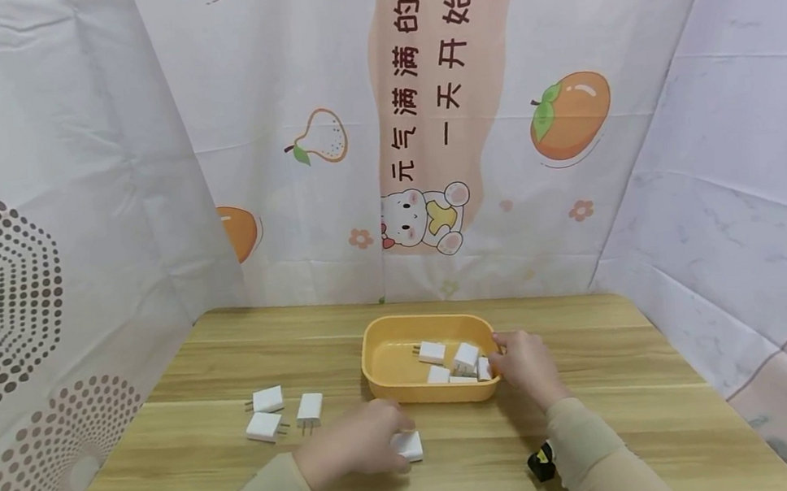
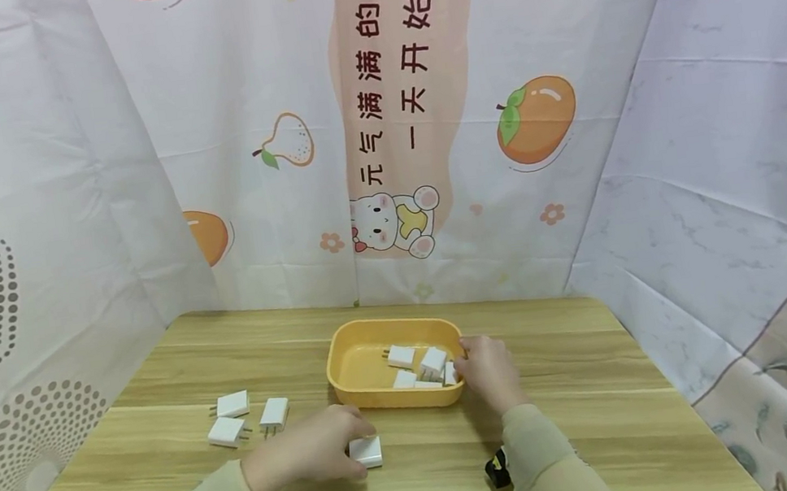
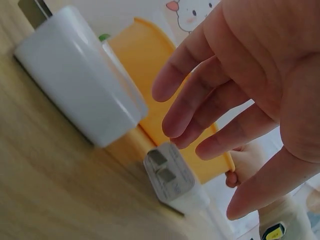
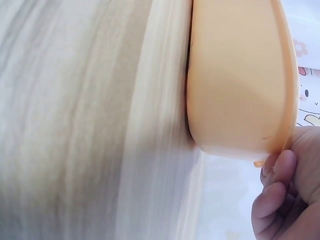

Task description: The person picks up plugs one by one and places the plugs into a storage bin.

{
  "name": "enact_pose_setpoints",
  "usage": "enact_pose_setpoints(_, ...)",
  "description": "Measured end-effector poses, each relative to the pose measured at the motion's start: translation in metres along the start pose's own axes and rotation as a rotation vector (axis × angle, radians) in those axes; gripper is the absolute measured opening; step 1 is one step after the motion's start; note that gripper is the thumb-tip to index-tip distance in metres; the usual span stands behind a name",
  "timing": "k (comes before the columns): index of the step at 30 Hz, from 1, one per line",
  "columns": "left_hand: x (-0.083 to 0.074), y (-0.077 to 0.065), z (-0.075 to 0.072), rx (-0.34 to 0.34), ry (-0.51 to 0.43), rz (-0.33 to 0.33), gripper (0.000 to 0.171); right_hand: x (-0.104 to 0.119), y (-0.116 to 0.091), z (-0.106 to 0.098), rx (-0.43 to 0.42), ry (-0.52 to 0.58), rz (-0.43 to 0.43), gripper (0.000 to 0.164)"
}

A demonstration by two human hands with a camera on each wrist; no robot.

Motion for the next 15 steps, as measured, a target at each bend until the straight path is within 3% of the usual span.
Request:
enact_pose_setpoints(8, -0.0061, 0.0045, 0.0045, -0.020, 0.124, 0.006, 0.030, 0.0020, -0.0003, 0.0000, 0.011, -0.047, -0.023, 0.045)
enact_pose_setpoints(15, -0.0039, 0.0087, 0.0088, 0.011, 0.123, -0.045, 0.024, 0.0045, -0.0014, -0.0016, 0.018, -0.052, -0.044, 0.045)
Point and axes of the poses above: each hand's wrist, its own y-axis towards the middle knuckle, its own z-axis out of the palm, x = y × z, the point moved 5 cm from there along y, towards the middle knuckle, and after that the axes turned 8 degrees about y, right-handed, at the moved point
